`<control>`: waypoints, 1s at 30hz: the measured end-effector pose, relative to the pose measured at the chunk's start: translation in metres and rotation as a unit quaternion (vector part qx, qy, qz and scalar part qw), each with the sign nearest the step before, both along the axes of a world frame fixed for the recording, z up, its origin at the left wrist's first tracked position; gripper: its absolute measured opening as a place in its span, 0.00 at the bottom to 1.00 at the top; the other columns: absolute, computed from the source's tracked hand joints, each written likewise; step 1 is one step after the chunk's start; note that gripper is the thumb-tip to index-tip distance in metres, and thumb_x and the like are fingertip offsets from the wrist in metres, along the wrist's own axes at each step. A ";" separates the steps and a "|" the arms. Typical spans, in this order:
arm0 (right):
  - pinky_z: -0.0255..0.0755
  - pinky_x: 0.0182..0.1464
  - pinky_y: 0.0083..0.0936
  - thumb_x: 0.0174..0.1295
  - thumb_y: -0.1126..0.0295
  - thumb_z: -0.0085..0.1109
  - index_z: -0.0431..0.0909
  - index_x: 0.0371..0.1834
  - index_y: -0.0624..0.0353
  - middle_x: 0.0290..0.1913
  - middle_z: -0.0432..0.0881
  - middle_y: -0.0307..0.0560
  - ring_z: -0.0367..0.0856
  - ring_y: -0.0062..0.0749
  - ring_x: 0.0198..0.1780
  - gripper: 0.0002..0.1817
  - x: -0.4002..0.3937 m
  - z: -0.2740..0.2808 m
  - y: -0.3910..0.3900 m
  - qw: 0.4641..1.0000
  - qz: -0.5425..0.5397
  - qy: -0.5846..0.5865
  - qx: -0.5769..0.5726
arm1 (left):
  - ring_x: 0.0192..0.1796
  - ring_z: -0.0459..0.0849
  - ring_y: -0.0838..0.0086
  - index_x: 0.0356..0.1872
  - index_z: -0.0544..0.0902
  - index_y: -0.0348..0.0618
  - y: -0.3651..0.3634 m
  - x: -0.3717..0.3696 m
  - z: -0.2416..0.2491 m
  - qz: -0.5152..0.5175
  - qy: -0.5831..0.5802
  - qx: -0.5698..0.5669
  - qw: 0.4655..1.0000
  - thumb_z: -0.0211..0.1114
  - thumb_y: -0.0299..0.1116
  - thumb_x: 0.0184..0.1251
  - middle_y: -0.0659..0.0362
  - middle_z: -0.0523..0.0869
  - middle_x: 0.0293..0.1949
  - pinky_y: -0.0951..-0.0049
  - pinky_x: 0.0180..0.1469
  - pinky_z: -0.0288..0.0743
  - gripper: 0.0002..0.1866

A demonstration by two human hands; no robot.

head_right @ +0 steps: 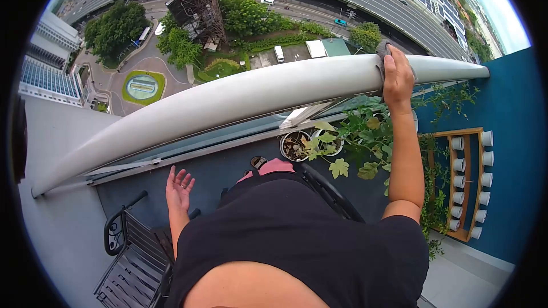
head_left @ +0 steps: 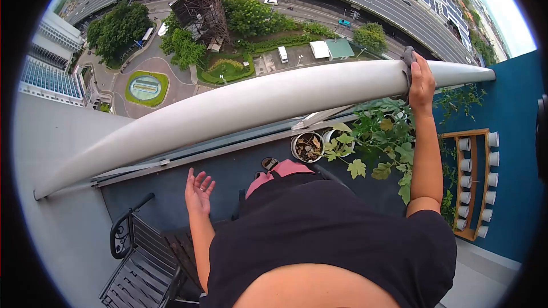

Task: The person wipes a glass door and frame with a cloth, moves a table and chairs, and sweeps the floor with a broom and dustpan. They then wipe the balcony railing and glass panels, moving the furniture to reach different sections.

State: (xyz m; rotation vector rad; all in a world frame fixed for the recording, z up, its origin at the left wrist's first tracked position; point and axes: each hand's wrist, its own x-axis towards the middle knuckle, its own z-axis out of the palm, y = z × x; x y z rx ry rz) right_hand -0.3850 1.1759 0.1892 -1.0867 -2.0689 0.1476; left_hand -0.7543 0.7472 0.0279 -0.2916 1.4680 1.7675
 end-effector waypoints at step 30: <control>0.64 0.59 0.40 0.37 0.65 0.73 0.49 0.67 0.59 0.61 0.59 0.61 0.66 0.58 0.58 0.52 -0.568 0.071 -0.372 0.785 0.510 -0.336 -0.101 | 0.47 0.75 0.66 0.65 0.63 0.49 -0.380 -0.266 -0.035 0.323 -0.030 0.006 0.946 0.51 0.41 0.68 0.57 0.76 0.45 0.59 0.52 0.72 0.25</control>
